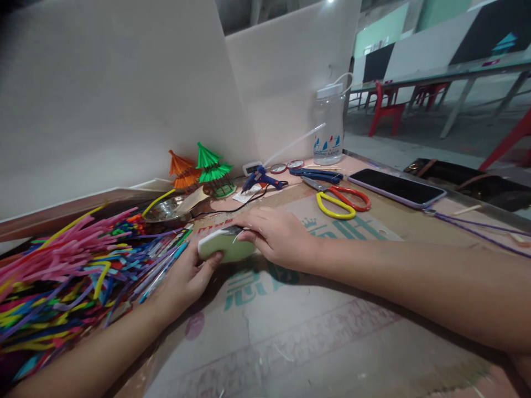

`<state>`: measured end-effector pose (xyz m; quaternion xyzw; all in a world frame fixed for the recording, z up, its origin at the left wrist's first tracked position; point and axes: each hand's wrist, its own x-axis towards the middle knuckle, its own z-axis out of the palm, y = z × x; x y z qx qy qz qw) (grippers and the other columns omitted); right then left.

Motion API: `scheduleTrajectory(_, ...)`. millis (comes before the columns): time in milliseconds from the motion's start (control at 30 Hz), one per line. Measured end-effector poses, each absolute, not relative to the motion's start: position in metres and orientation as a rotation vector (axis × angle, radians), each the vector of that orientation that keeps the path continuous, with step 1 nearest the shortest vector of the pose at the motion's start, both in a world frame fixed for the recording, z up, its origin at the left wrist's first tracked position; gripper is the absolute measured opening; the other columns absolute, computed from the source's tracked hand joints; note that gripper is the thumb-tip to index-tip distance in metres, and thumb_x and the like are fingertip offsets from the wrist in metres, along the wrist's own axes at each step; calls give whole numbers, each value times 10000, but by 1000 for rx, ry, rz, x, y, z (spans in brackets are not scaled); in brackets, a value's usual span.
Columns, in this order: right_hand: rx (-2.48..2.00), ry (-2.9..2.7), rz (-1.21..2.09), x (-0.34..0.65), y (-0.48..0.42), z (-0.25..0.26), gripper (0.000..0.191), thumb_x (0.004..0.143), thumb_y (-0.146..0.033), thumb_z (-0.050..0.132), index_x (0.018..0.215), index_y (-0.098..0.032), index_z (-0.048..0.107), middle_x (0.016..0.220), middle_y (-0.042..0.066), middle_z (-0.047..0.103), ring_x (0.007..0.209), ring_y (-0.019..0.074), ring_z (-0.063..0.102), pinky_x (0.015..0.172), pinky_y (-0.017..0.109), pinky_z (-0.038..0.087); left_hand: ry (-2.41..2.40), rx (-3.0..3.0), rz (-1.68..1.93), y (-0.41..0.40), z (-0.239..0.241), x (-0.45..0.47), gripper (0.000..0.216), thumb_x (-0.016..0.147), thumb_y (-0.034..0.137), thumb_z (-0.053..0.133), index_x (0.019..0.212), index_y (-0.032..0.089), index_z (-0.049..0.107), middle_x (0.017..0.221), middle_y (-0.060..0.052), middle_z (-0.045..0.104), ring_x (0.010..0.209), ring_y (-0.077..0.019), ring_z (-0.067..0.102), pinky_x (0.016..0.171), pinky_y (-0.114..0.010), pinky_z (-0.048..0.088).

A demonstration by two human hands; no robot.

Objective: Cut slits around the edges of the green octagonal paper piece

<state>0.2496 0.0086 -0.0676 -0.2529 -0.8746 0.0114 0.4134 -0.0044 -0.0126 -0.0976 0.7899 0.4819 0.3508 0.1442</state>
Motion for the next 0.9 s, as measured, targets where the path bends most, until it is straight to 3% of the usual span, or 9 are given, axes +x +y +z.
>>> scheduleTrajectory(900, -587, -2191, 6, 248, 5, -64, 277, 1023, -299, 500, 1197, -163, 667, 1070, 100, 752, 942, 217, 673, 805, 347, 513, 1435, 2433, 928, -20, -85, -1, 260, 926, 353, 563, 1138, 234, 657, 1022, -82, 728, 1021, -276, 665, 909, -391, 518)
